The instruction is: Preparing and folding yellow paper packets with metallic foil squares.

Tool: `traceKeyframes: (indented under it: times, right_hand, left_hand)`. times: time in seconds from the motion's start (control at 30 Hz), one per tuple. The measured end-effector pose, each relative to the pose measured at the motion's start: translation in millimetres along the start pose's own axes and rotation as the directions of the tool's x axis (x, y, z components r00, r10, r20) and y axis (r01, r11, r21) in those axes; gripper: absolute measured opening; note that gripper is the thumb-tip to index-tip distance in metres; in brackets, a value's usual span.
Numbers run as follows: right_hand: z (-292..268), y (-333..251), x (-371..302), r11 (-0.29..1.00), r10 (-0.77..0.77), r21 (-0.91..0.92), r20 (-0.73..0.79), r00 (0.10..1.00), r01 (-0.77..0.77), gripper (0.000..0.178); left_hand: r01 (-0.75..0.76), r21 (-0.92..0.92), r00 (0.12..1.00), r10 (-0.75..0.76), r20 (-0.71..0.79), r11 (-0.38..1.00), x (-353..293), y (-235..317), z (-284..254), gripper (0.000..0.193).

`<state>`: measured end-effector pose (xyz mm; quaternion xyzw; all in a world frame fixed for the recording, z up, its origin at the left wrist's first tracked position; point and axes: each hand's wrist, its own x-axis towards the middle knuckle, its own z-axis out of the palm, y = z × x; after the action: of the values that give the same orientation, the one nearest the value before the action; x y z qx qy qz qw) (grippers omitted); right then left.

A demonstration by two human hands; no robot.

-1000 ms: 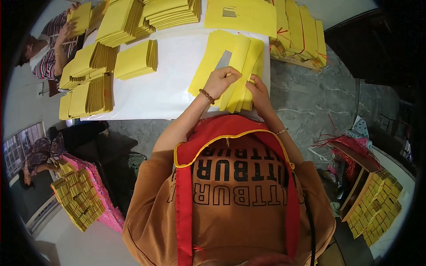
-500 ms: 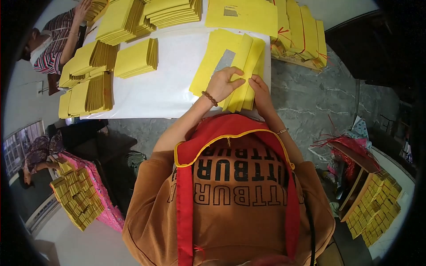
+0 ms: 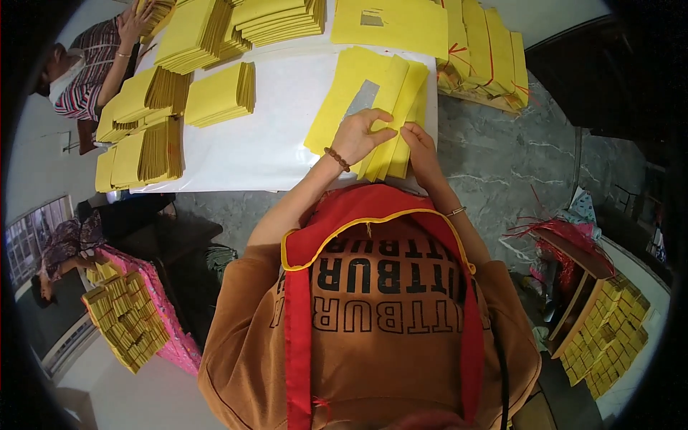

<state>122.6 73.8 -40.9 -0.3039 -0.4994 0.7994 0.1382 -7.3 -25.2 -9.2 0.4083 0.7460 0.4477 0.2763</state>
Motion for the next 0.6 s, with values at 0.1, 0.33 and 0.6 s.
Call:
traceKeyframes:
  times: [0.1,0.33,0.6]
  right_hand:
    - [1.3,-0.1,-0.7,1.000,-0.020,-0.012,-0.005,1.000,0.020,0.018]
    - [0.9,-0.6,-0.6,1.000,-0.026,-0.015,-0.007,1.000,0.026,0.017]
    - [3.7,-4.4,-1.2,1.000,-0.003,-0.024,-0.027,1.000,0.002,0.018]
  left_hand:
    - [0.004,0.005,1.000,-0.004,0.002,1.000,0.2,6.3,-2.2,0.028]
    - [0.097,-0.076,0.994,-0.094,0.048,0.992,0.6,1.9,-4.5,0.021]
    - [0.359,-0.307,0.933,-0.331,0.141,0.881,4.3,-6.7,-8.8,0.018]
